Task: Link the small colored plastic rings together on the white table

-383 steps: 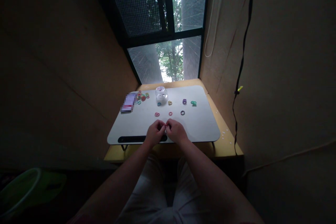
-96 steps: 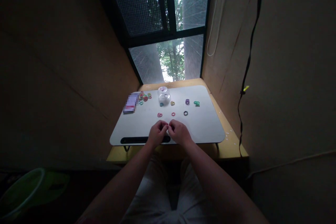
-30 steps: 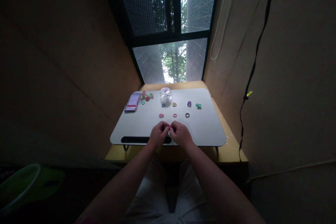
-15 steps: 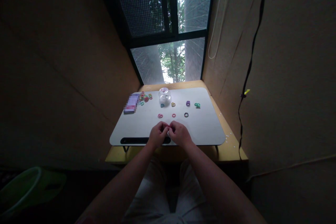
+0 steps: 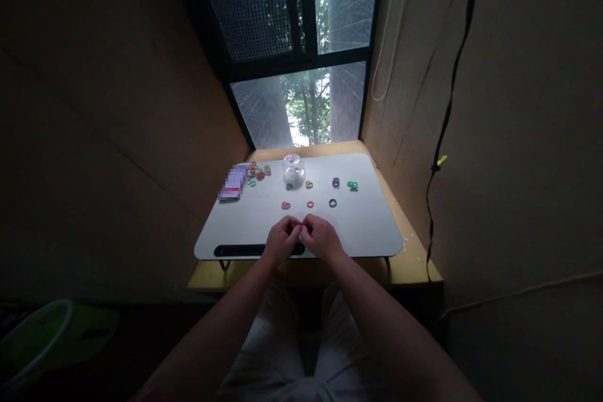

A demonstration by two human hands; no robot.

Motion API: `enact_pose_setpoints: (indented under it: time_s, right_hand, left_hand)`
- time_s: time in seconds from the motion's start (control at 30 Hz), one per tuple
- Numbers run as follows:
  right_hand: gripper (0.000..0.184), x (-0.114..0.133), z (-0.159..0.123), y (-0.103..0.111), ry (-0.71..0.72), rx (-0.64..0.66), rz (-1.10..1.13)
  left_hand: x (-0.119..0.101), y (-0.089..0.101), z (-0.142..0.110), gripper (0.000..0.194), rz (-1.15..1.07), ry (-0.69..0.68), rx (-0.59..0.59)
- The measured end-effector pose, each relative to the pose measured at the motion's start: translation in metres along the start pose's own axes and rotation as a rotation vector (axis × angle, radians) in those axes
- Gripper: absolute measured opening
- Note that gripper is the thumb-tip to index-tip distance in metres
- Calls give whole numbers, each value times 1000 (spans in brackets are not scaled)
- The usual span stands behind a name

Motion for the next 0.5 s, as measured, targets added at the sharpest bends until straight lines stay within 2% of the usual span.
enact_pose_setpoints:
  time_s: [0.5]
  right_hand:
    - [9,-1,2,-1,-11,7,13]
  left_hand:
    - [4,-2,3,15,3,-2,3]
Point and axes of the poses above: each hand's wrist, its own z-axis towards the middle knuckle, its own y-axis out of the back of the hand, x = y × z, the point moved 5 cm from there along z, towards the middle knuckle, and after that the axes turned 7 degrees about -x, right-handed, at the moved point
